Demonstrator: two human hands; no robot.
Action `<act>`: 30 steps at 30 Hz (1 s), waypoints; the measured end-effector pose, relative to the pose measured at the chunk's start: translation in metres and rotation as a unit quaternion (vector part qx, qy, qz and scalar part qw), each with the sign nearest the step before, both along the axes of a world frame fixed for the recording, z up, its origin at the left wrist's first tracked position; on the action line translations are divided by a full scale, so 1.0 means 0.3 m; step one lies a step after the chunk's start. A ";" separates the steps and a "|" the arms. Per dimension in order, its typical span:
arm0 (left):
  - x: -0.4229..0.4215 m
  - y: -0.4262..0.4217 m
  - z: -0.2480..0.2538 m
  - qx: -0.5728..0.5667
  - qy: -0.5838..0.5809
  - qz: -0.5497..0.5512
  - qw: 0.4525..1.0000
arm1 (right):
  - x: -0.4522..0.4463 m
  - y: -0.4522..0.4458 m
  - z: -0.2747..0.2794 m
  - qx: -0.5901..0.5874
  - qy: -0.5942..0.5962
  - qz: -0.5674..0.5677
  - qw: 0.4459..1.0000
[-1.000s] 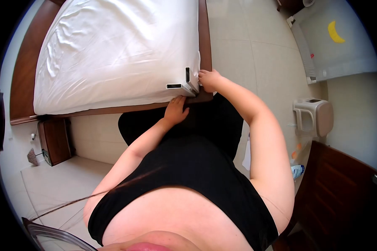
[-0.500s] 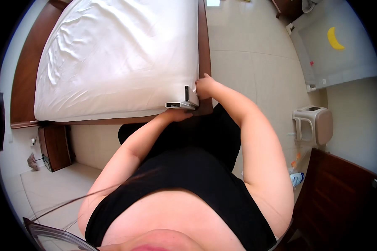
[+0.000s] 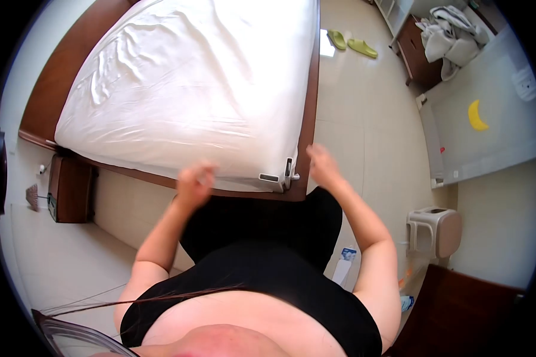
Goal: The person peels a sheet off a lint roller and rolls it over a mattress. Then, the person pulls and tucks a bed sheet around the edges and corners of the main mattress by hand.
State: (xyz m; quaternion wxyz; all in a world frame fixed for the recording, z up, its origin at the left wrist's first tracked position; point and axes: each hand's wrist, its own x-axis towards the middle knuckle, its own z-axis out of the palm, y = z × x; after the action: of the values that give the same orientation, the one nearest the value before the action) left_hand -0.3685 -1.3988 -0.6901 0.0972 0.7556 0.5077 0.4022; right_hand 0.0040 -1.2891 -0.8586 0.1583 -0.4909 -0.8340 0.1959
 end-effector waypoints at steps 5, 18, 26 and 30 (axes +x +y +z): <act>-0.206 0.277 -0.175 -0.028 0.255 0.291 0.921 | -0.236 0.184 0.525 0.194 0.137 -0.033 0.971; -0.324 0.322 0.231 -0.549 0.219 0.068 0.804 | -0.595 0.291 0.775 -0.236 -0.348 0.110 0.900; -0.446 -0.771 0.616 -0.505 0.092 0.284 0.810 | -0.811 0.070 0.925 -0.317 -0.106 0.177 0.926; -0.457 -1.270 0.765 -0.648 -0.120 0.442 0.609 | -0.805 -0.226 1.027 -0.508 -0.085 0.251 0.819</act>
State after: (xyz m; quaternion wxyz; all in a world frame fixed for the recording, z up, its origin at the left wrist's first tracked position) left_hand -0.5055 -1.7798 -0.4607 0.4317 0.1246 0.8920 0.0495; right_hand -0.2375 -1.3568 -0.5506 -0.2401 -0.2900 -0.7207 0.5821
